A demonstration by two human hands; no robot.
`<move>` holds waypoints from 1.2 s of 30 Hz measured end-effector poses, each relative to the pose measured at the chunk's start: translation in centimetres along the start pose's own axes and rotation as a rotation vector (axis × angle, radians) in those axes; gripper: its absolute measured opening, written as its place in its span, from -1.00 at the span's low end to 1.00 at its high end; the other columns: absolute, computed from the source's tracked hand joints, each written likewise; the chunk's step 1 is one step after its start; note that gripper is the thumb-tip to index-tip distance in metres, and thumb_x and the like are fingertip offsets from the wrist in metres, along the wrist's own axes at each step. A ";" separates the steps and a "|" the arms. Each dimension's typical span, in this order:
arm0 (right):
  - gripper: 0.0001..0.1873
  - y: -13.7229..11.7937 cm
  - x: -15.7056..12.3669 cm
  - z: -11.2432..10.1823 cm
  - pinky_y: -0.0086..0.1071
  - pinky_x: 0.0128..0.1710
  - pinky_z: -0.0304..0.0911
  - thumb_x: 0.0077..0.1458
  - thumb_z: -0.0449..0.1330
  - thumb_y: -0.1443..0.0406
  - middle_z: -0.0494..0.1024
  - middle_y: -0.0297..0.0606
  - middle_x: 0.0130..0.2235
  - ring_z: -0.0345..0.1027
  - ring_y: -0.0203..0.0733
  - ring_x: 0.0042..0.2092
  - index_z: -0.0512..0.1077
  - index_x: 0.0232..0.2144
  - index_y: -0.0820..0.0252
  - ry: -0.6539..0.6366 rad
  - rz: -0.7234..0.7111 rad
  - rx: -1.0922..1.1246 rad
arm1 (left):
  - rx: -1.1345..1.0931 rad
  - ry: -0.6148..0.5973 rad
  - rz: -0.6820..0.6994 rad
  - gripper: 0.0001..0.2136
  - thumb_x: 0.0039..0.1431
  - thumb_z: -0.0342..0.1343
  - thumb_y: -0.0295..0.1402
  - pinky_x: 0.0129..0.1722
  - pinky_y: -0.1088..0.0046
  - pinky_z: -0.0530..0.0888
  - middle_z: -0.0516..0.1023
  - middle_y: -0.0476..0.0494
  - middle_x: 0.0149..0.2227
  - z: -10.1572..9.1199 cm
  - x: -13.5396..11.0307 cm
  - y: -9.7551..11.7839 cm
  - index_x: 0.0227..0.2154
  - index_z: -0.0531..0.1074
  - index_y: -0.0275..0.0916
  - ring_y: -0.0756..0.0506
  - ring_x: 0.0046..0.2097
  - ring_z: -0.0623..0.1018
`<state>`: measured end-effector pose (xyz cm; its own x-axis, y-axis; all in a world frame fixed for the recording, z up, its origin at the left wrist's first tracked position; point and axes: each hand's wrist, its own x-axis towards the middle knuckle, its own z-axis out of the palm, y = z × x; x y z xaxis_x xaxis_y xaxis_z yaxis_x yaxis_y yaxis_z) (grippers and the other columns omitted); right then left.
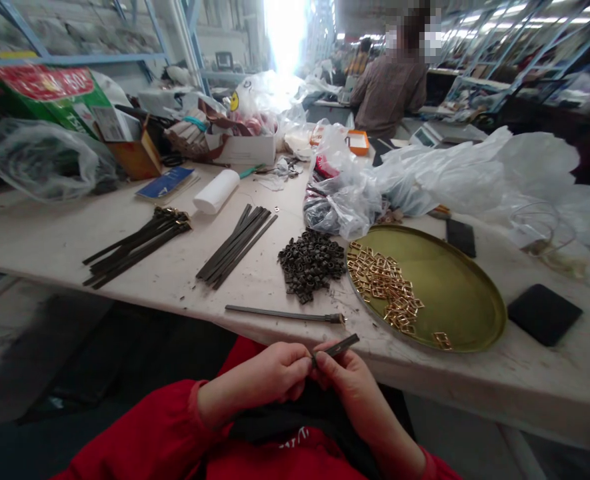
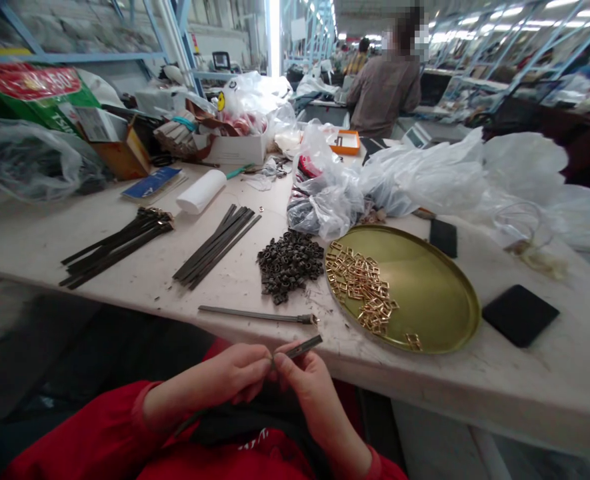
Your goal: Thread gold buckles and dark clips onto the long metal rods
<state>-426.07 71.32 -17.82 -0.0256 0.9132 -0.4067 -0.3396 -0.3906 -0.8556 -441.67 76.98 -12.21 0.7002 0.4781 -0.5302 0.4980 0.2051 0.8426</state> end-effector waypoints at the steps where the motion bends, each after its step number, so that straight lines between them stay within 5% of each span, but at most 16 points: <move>1: -0.65 0.3 -0.2 0.4 -0.49 -0.54 0.01 -0.15 0.29 0.10 0.35 -0.43 -0.58 0.11 -0.40 -0.55 0.36 -0.42 0.25 0.014 -0.025 -0.034 | -0.012 -0.006 -0.001 -0.73 0.17 -0.21 -0.19 -0.66 0.62 0.16 0.27 0.06 -0.60 0.3 0.1 -0.1 -0.38 0.25 -0.29 0.09 -0.63 0.24; 5: -0.67 0.9 -0.6 0.9 -0.48 -0.53 0.06 -0.07 0.22 0.08 0.36 -0.40 -0.50 0.14 -0.38 -0.51 0.33 -0.40 0.23 -0.014 -0.158 -0.147 | -0.113 0.054 0.039 -0.63 0.14 -0.19 -0.04 -0.66 0.59 0.10 0.23 0.10 -0.60 1.0 0.8 -1.0 -0.30 0.21 -0.29 0.09 -0.62 0.18; 8: -0.67 -0.1 0.0 -1.4 -0.47 -0.51 0.11 0.04 0.10 0.07 0.36 -0.37 -0.47 0.18 -0.33 -0.47 0.32 -0.29 0.22 -0.025 -0.270 -0.330 | -0.177 0.101 0.089 -0.58 0.06 -0.12 0.04 -0.65 0.57 0.03 0.10 0.13 -0.62 0.6 1.7 -1.5 -0.41 0.22 -0.29 0.09 -0.59 0.10; 11: -0.67 -3.0 1.5 -6.1 -0.44 -0.48 0.15 0.11 0.02 0.09 0.34 -0.36 -0.50 0.23 -0.28 -0.46 0.29 -0.22 0.22 0.210 -0.360 -0.707 | -0.205 0.128 0.063 -0.57 -0.01 -0.07 0.08 -0.64 0.55 -0.04 0.03 0.16 -0.65 -0.2 2.6 -1.3 -0.49 0.21 -0.27 0.09 -0.60 0.05; 14: -0.79 -6.5 4.0 -10.5 -0.41 -0.30 0.21 0.13 -0.01 0.24 0.43 -0.23 -0.31 0.32 -0.23 -0.30 0.31 -0.24 0.22 0.485 -0.414 -1.299 | -0.241 0.184 0.008 -0.58 -0.09 -0.06 0.09 -0.66 0.54 -0.07 -0.01 0.19 -0.70 -0.4 3.6 -0.7 -0.55 0.17 -0.23 0.10 -0.64 0.02; 20: -0.90 -8.6 8.3 -12.1 -0.31 -0.28 0.13 0.01 0.06 0.42 0.43 -0.09 -0.32 0.33 -0.09 -0.28 0.36 -0.49 0.23 0.473 -0.374 -1.549 | -0.244 0.191 -0.073 -0.66 -0.11 -0.10 0.01 -0.70 0.55 -0.05 0.13 0.15 -0.72 0.1 4.8 0.0 -0.55 0.17 -0.21 0.10 -0.70 0.07; 23: -0.88 -8.6 8.8 -12.0 -0.28 -0.28 0.11 -0.01 0.06 0.45 0.42 -0.08 -0.35 0.31 -0.08 -0.30 0.34 -0.53 0.23 0.440 -0.382 -1.522 | -0.240 0.163 -0.079 -0.70 -0.08 -0.12 -0.06 -0.72 0.56 -0.03 0.30 0.08 -0.64 0.0 4.8 0.4 -0.52 0.19 -0.23 0.11 -0.71 0.10; 30: -0.85 -9.4 7.1 -12.8 -0.28 -0.29 0.16 0.09 0.00 0.27 0.43 -0.16 -0.38 0.30 -0.14 -0.34 0.29 -0.46 0.21 0.436 -0.417 -1.183 | -0.149 0.234 -0.002 -0.72 0.00 -0.13 -0.10 -0.69 0.55 -0.01 0.22 0.10 -0.67 -0.3 4.8 0.7 -0.52 0.22 -0.24 0.09 -0.68 0.08; 33: -0.70 -8.8 5.4 -10.9 -0.36 -0.44 0.23 0.11 -0.04 0.09 0.48 -0.22 -0.42 0.34 -0.22 -0.44 0.28 -0.39 0.21 0.325 -0.377 -0.911 | -0.052 0.314 0.093 -0.75 0.06 -0.13 -0.17 -0.63 0.56 0.08 0.26 0.06 -0.62 -0.5 4.5 1.3 -0.53 0.24 -0.25 0.06 -0.60 0.16; 36: -0.61 -8.1 3.6 -7.7 -0.41 -0.47 0.24 -0.05 0.15 0.01 0.49 -0.26 -0.44 0.34 -0.29 -0.48 0.31 -0.37 0.23 0.156 -0.254 -0.412 | 0.034 0.365 0.161 -0.76 0.09 -0.12 -0.23 -0.54 0.56 0.17 0.24 0.05 -0.61 -0.4 4.2 2.4 -0.55 0.27 -0.27 0.04 -0.52 0.23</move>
<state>-416.13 76.87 -14.80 0.1608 0.9694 -0.1858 0.0826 -0.2008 -0.9761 -437.70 79.83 -12.36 0.5462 0.7750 -0.3177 0.4175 0.0769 0.9054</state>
